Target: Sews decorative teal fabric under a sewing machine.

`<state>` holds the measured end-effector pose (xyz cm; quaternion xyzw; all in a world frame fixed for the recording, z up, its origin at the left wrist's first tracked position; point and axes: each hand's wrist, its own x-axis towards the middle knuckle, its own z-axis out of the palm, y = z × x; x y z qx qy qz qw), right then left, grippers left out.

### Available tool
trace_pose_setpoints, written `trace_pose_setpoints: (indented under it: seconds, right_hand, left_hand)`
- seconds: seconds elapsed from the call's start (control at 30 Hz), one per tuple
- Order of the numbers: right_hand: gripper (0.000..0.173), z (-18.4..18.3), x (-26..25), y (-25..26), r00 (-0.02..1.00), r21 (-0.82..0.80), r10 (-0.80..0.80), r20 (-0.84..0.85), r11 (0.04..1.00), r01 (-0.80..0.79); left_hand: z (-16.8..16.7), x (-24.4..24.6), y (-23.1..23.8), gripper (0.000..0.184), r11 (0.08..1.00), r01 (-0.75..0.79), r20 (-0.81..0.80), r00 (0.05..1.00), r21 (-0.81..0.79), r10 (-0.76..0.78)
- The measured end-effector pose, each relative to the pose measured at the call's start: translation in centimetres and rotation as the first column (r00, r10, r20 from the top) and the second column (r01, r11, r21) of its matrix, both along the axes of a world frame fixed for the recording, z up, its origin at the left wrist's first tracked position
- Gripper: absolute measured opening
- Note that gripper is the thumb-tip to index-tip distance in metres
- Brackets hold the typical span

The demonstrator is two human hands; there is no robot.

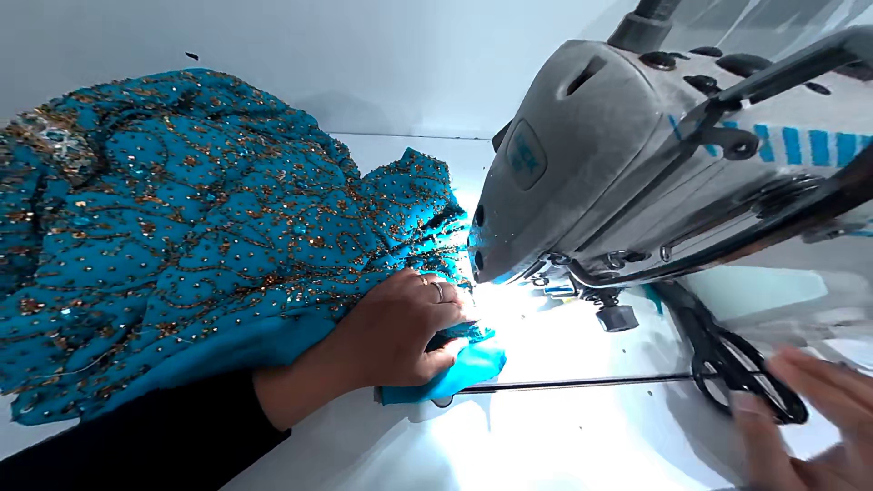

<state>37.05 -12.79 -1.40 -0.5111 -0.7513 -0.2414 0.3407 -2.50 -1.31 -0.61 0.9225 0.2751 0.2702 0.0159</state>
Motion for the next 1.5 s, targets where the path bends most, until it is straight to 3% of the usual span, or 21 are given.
trace_pose_setpoints:
  seconds: [0.13,0.27,0.4,0.6,0.67,0.77,0.83,0.9,0.97,1.07,1.23,1.33,1.43,1.5]
  right_hand:
    - [0.025,0.7,-6.8,3.2,0.940,-0.067,0.340,-0.035,0.938,-0.341]
    - [0.025,0.8,-12.5,6.2,0.768,-0.192,0.633,-0.095,0.746,-0.638]
    - [0.030,0.8,-17.3,8.0,0.661,-0.301,0.744,-0.092,0.612,-0.731]
    - [0.024,0.9,-19.3,7.2,0.504,-0.282,0.852,-0.140,0.454,-0.845]
    - [0.020,0.9,-19.2,6.4,0.511,-0.260,0.802,-0.309,0.446,-0.856]
    - [0.018,1.0,-20.0,5.1,0.552,-0.312,0.474,-0.686,0.493,-0.812]
    - [0.028,1.0,-20.3,4.8,0.516,-0.353,0.264,-0.815,0.481,-0.803]
    - [0.039,1.2,-20.6,4.4,0.417,-0.312,0.149,-0.896,0.457,-0.833]
    - [0.040,1.3,-20.8,4.1,0.319,-0.231,0.118,-0.940,0.466,-0.854]
    - [0.015,1.8,-21.3,3.2,0.238,-0.179,0.056,-0.970,0.501,-0.847]
    - [0.018,1.6,-21.5,1.0,0.108,-0.110,-0.035,-0.994,0.529,-0.841]
    - [0.018,1.0,-21.7,-0.1,0.039,-0.036,-0.006,-0.999,0.532,-0.846]
    - [0.019,1.0,-21.7,-1.1,0.023,0.022,0.075,-0.997,0.541,-0.840]
    - [0.020,0.7,-21.7,-1.9,0.004,0.047,0.096,-0.995,0.519,-0.853]
  left_hand:
    - [0.9,-1.2,-0.3,0.040,0.993,-0.015,-0.052,0.999,-0.119,0.009]
    - [1.4,-3.4,0.0,0.037,0.987,-0.011,-0.080,0.997,-0.162,-0.002]
    - [1.1,-5.4,0.0,0.025,0.983,-0.026,-0.028,0.999,-0.179,0.021]
    - [1.5,-5.6,-0.7,0.016,0.978,-0.042,0.234,0.968,-0.205,0.090]
    - [2.0,-5.3,-1.0,0.014,0.970,-0.027,0.328,0.938,-0.243,0.109]
    - [2.7,-4.7,-2.0,0.016,0.925,0.015,0.424,0.892,-0.380,0.160]
    - [3.1,-4.2,-2.8,0.019,0.874,0.057,0.442,0.877,-0.483,0.187]
    - [3.0,-3.7,-3.7,0.021,0.832,0.097,0.439,0.879,-0.546,0.186]
    - [2.5,-3.3,-4.4,0.025,0.813,0.128,0.411,0.900,-0.568,0.145]
    - [2.6,-3.1,-4.9,0.034,0.819,0.131,0.325,0.943,-0.559,0.071]
    - [6.3,-3.1,-3.8,0.031,0.924,0.059,0.172,0.985,-0.378,0.007]
    - [7.8,-2.1,-2.3,0.031,0.795,0.228,0.133,0.974,-0.563,-0.185]
    - [5.9,-0.2,-1.0,0.039,0.653,0.390,0.132,0.903,-0.649,-0.408]
    - [4.5,0.1,-0.4,0.041,0.649,0.424,0.087,0.871,-0.632,-0.484]
